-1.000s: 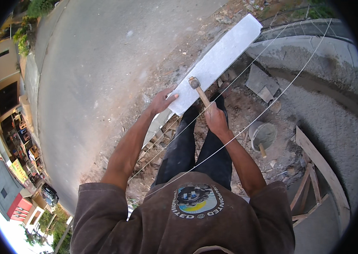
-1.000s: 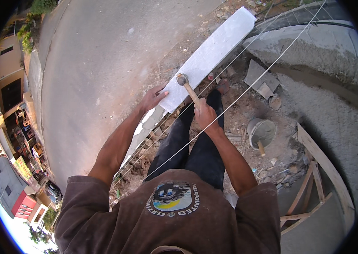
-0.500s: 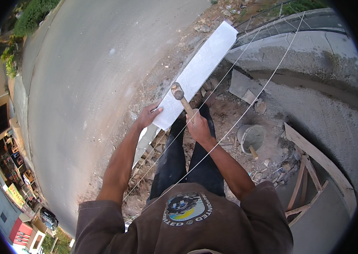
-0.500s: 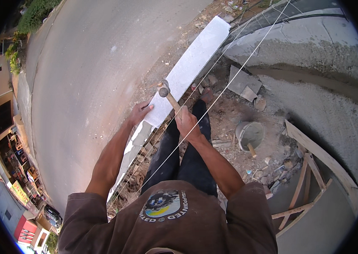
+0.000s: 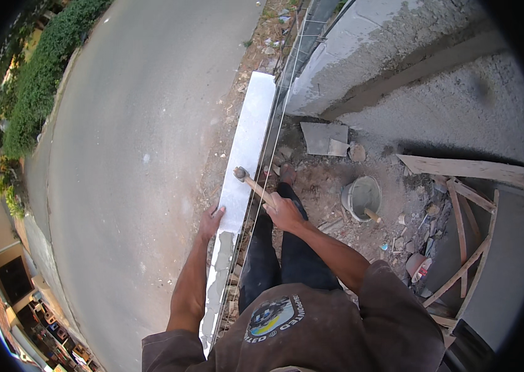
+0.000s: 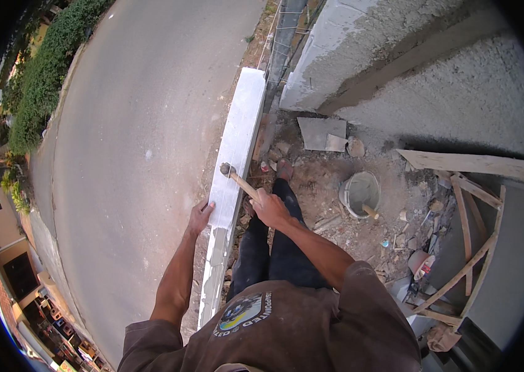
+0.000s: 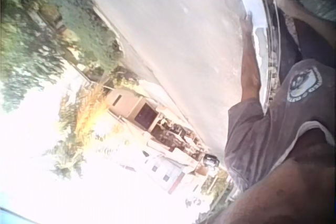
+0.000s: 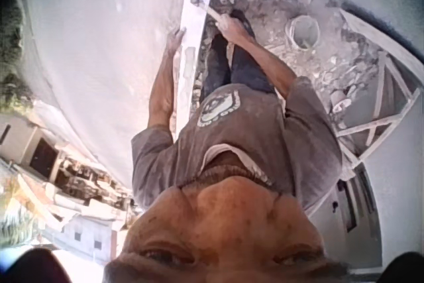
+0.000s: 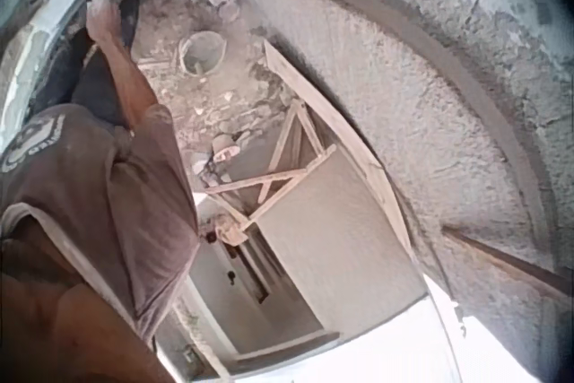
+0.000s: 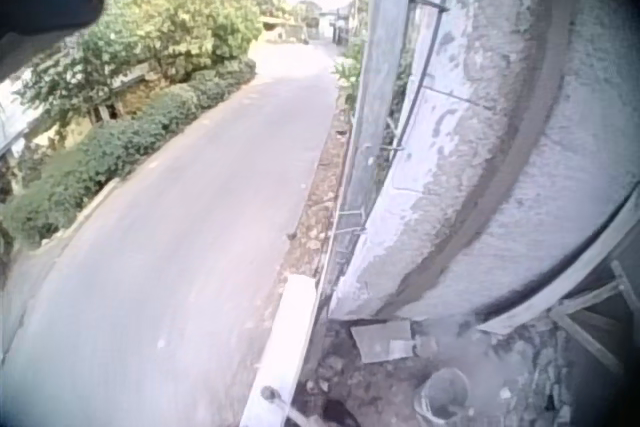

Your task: The person installs white rectangular curb stones along a roadside edge. They apply mortar to the ground using a trowel, place the stones in sequence, and tap them into position with a hammer to align them with a guide string.

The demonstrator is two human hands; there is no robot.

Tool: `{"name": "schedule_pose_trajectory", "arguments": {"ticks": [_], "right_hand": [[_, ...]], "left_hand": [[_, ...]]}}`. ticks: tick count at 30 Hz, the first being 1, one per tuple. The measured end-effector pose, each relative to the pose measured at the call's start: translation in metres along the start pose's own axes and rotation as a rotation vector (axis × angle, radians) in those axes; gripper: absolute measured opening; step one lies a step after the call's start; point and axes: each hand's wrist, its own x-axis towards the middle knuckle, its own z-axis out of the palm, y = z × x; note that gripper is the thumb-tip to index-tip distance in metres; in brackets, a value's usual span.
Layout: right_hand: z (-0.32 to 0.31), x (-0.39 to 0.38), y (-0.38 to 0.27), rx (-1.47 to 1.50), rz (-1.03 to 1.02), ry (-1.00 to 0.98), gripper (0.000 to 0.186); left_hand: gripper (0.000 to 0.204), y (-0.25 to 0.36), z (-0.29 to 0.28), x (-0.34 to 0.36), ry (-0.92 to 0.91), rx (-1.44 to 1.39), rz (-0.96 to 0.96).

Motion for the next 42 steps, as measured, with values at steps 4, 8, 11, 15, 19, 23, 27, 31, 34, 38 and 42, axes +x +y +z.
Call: {"name": "schedule_pose_trajectory", "arguments": {"ticks": [4, 8, 11, 15, 19, 23, 27, 31, 34, 38, 42], "right_hand": [[-0.045, -0.064, 0.024, 0.029, 0.121, 0.137, 0.032], [-0.061, -0.149, 0.084, 0.045, 0.492, 0.281, 0.034], [-0.040, -0.190, 0.147, 0.054, 0.711, 0.332, 0.039], [-0.016, -0.236, 0.211, 0.202, 0.963, 0.392, 0.045], [0.008, -0.265, 0.302, 0.312, 1.051, 0.362, 0.044], [0.016, -0.285, 0.369, 0.240, 1.094, 0.533, 0.049], [0.001, -0.292, 0.406, 0.178, 1.283, 0.355, 0.042], [-0.006, -0.285, 0.446, 0.044, 1.272, 0.530, 0.048], [-0.062, -0.255, 0.502, 0.353, 1.110, 0.952, 0.044], [-0.145, -0.172, 0.509, 0.510, 1.127, 0.565, 0.060], [-0.162, -0.124, 0.519, 0.292, 1.076, 0.179, 0.049]], "left_hand": [[0.055, 0.017, -0.026, 0.004, 0.186, 0.198, 0.028], [0.056, 0.125, -0.024, -0.035, 0.213, -0.038, 0.054], [0.060, 0.216, -0.026, -0.084, 0.357, -0.110, 0.204], [0.055, 0.324, 0.001, -0.151, 0.347, -0.145, 0.463], [0.058, 0.368, 0.043, -0.192, -0.099, -0.190, 0.681], [0.053, 0.373, 0.130, -0.200, -0.429, 0.011, 0.338], [0.041, 0.321, 0.188, -0.183, -0.549, 0.314, -0.043], [0.036, 0.258, 0.198, -0.175, -0.571, 0.490, -0.238], [0.038, 0.246, 0.217, -0.166, -0.609, 0.661, -0.244], [0.040, 0.230, 0.229, -0.161, -0.506, 0.706, -0.264], [0.045, 0.218, 0.238, -0.167, -0.390, 0.621, -0.344]]}}
